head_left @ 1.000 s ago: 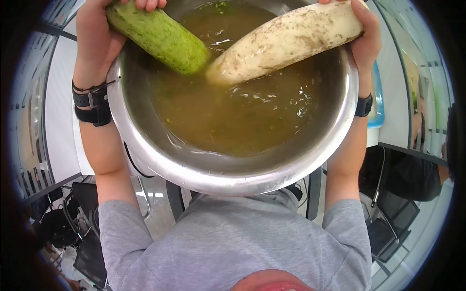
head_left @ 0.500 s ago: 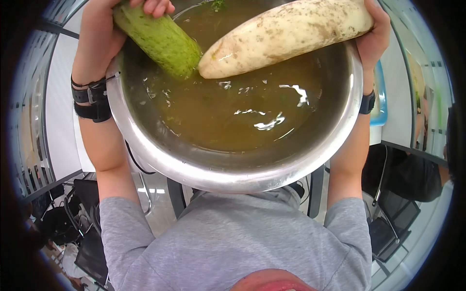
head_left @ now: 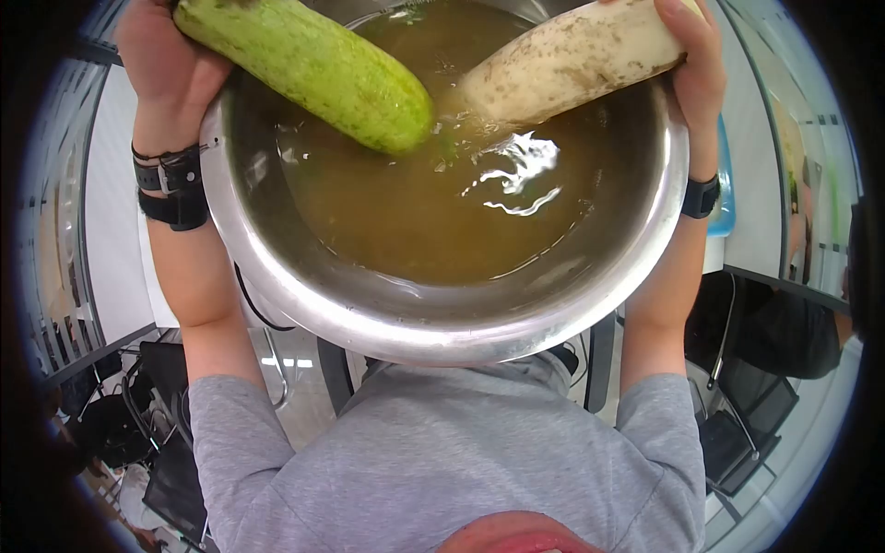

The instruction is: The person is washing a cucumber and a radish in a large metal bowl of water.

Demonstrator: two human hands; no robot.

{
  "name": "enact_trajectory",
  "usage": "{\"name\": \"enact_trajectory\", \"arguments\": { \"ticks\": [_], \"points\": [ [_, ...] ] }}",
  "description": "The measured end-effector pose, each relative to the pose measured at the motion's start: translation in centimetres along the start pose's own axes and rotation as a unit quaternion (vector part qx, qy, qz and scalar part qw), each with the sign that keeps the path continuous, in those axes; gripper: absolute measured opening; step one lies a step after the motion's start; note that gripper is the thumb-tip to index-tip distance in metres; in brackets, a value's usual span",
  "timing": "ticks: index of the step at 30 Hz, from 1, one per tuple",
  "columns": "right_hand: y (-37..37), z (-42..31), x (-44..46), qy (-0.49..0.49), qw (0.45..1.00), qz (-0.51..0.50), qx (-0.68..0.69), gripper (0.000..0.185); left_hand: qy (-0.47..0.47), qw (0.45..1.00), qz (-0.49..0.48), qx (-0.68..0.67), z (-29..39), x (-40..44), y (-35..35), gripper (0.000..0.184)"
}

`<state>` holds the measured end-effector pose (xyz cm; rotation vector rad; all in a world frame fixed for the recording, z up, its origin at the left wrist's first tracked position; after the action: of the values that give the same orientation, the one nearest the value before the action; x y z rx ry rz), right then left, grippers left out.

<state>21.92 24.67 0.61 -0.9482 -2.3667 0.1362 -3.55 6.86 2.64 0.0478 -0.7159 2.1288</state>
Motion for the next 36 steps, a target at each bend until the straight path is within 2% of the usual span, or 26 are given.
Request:
{"name": "enact_trajectory", "arguments": {
  "ticks": [2,3,5,9,11,12,14,17,20,27,33,35,36],
  "points": [
    [-0.2,0.0,0.0,0.004,1.0,-0.017,-0.022,0.028,0.032,0.995,0.03,-0.086,-0.3,0.5,0.9,0.043],
    [-0.2,0.0,0.1,0.004,1.0,-0.017,-0.022,0.028,0.032,0.995,0.03,-0.086,0.0,0.6,1.1,0.043],
    [-0.1,0.1,0.1,-0.001,1.0,-0.014,-0.024,0.029,0.023,0.999,0.034,0.027,0.3,0.8,1.5,0.042],
    [0.4,0.2,0.2,-0.006,1.0,-0.004,-0.016,0.026,-0.005,0.999,0.032,0.025,-0.1,-0.1,0.2,0.042],
    [0.7,0.4,0.4,-0.006,0.999,0.009,0.033,0.023,-0.014,0.991,-0.025,0.134,-0.1,0.1,-0.2,0.042],
    [0.1,0.2,0.1,-0.006,0.999,0.009,0.033,0.023,-0.014,0.99,-0.025,0.135,-0.2,0.0,-0.2,0.042],
    [-0.1,0.2,-0.6,-0.051,0.986,0.095,0.128,0.02,0.011,0.989,-0.044,0.141,-1.0,-0.4,-0.6,0.042],
    [2.2,1.4,-0.1,-0.032,0.974,0.145,0.169,0.021,0.008,0.973,-0.081,0.214,-1.3,-0.6,-1.3,0.042],
    [2.2,1.4,0.2,-0.028,0.975,0.118,0.186,0.02,0.013,0.962,-0.095,0.255,-1.4,-1.1,-1.9,0.042],
    [1.5,1.0,0.0,-0.016,0.982,0.105,0.156,0.023,0.005,0.973,-0.072,0.22,-1.1,-0.7,-1.1,0.042],
    [0.5,0.4,-0.4,-0.017,0.993,0.079,0.084,0.025,0.014,0.996,-0.05,0.074,-0.3,0.6,0.7,0.042],
    [0.4,0.4,-0.3,-0.006,0.999,0.03,0.037,0.026,0.091,0.979,-0.178,0.026,-0.8,0.4,-0.5,0.041],
    [0.4,0.2,-0.2,-0.003,0.999,0.028,0.025,0.027,0.089,0.98,-0.179,0.025,-0.7,0.5,-0.5,0.041]
  ]
}}
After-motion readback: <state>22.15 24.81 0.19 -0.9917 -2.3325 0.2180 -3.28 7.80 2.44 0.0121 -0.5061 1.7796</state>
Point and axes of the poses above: each hand's wrist, its own x-axis towards the middle knuckle, its own y-axis out of the back of the hand, z = x × y, the point moved 9 cm from there along x, towards the middle knuckle, and after that the axes turned 11 degrees about z, right-handed, at the moved point
